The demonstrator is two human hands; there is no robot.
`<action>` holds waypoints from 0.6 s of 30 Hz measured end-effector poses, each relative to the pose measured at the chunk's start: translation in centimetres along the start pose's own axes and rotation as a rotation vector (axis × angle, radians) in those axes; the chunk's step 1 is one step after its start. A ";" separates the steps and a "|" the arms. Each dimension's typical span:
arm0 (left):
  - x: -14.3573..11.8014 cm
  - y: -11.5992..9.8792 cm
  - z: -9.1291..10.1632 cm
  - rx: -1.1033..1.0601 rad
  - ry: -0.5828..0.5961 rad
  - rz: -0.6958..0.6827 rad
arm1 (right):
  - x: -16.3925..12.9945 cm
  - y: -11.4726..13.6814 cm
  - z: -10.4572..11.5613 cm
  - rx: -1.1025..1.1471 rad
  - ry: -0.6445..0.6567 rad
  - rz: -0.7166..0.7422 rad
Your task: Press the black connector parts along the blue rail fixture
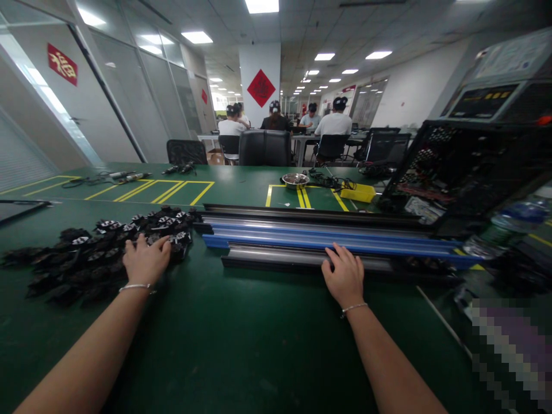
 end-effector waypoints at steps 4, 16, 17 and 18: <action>-0.8 -2.5 0.1 -0.014 -0.094 -0.042 | -0.1 0.1 0.0 0.004 -0.019 0.010; -12.7 -23.0 -1.9 -0.195 0.071 -0.845 | -0.3 -10.6 5.6 0.006 -0.554 -0.421; -13.0 -23.3 -2.2 -0.187 0.079 -0.833 | -0.7 -12.3 6.1 0.009 -0.592 -0.512; -13.1 -23.4 -2.4 -0.180 0.085 -0.826 | -1.0 -13.8 6.3 0.027 -0.612 -0.594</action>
Point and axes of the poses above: each hand's wrist, its own x-axis towards the middle knuckle, its own z-axis out of the back of the hand, y = z × x, the point moved 6 cm from there along x, towards the middle knuckle, and after that the axes turned 2 degrees about y, right-handed, at the moved point
